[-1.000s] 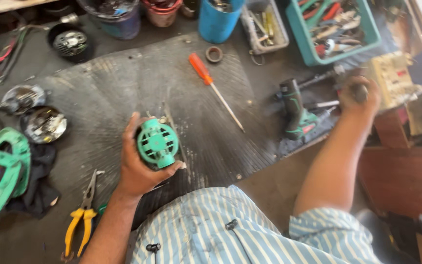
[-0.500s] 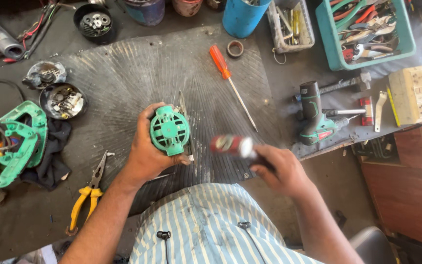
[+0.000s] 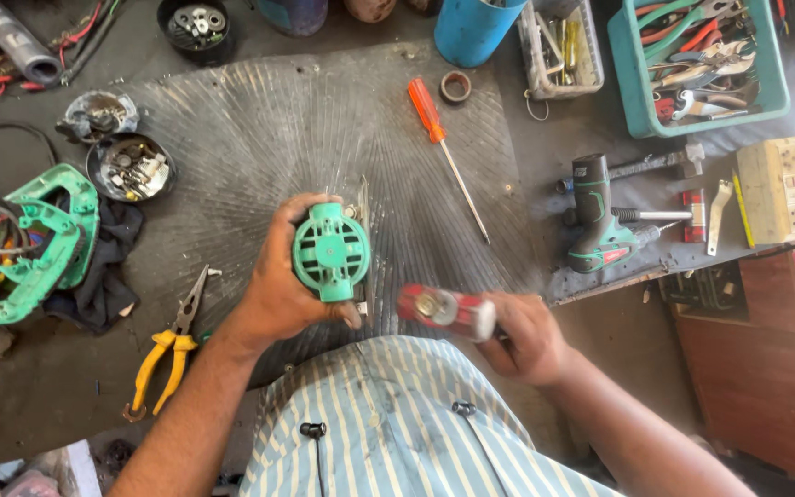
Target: The person disassembles a green electric saw on a workbench. They unscrew fasteners with a screwdriver, pry off the fan cover, tap parts with a hammer, separate the motor armature from the housing, and carry the base plate to a vise at the end of the bench to continue unscrewing it.
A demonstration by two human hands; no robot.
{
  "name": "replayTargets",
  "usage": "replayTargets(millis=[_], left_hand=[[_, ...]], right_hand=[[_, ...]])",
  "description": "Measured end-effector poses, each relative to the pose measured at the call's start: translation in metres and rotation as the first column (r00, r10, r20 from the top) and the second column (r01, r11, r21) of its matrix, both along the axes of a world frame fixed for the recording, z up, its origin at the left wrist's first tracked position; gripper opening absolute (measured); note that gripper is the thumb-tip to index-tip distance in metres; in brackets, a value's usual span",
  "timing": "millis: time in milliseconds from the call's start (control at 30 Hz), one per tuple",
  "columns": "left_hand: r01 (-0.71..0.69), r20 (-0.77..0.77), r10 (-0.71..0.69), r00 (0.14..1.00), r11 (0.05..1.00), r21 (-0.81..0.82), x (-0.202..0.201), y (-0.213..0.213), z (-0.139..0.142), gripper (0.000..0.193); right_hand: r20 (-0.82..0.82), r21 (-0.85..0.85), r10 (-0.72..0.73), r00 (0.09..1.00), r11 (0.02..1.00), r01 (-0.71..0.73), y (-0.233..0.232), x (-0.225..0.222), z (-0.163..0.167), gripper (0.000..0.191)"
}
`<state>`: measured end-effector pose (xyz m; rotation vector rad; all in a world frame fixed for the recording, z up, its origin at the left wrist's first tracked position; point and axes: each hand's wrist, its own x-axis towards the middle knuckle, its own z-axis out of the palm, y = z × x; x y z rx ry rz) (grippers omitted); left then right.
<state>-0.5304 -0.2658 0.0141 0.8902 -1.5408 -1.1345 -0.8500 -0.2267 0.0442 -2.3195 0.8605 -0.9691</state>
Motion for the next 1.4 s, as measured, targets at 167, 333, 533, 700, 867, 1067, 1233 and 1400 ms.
replayTargets(millis=[167, 333, 533, 700, 867, 1067, 1233, 1400], left_hand=[[0.007, 0.113, 0.012, 0.993, 0.986, -0.166, 0.002, 0.001, -0.002, 0.119], [-0.040, 0.091, 0.048, 0.995, 0.996, -0.085, 0.003, 0.003, -0.008, 0.115], [0.024, 0.007, -0.024, 1.000, 1.000, -0.012, 0.001, 0.002, -0.006, 0.109], [0.011, 0.248, 0.041, 0.968, 0.979, -0.201, 0.006, 0.006, 0.009, 0.110], [-0.050, 0.131, 0.062, 0.989, 0.995, -0.090, 0.011, 0.010, 0.010, 0.108], [-0.144, 0.137, 0.158, 0.978, 0.984, -0.107, 0.020, 0.005, 0.001, 0.108], [-0.144, 0.074, 0.148, 0.986, 0.988, -0.045, 0.021, 0.007, 0.004, 0.108], [-0.132, 0.161, 0.150, 0.975, 0.985, -0.115, 0.019, 0.008, 0.008, 0.110]], right_hand=[[-0.488, 0.225, -0.040, 0.872, 0.959, 0.170, -0.001, 0.002, -0.012, 0.038], [-0.282, 0.114, -0.315, 0.906, 0.927, 0.357, -0.014, -0.004, -0.010, 0.039], [0.151, 0.172, -0.445, 0.883, 0.891, 0.420, -0.034, 0.026, -0.018, 0.031], [-0.474, 0.148, -0.218, 0.853, 0.935, 0.321, -0.047, 0.058, -0.013, 0.038], [-0.250, 0.165, -0.437, 0.864, 0.860, 0.483, -0.043, 0.058, -0.010, 0.038], [-0.022, 0.058, -0.444, 0.896, 0.894, 0.445, -0.022, 0.044, -0.048, 0.035], [-0.174, 0.153, -0.127, 0.977, 0.976, 0.154, 0.005, 0.037, -0.066, 0.037], [-0.152, 0.091, -0.083, 0.985, 0.991, 0.097, 0.009, 0.021, -0.057, 0.040]])
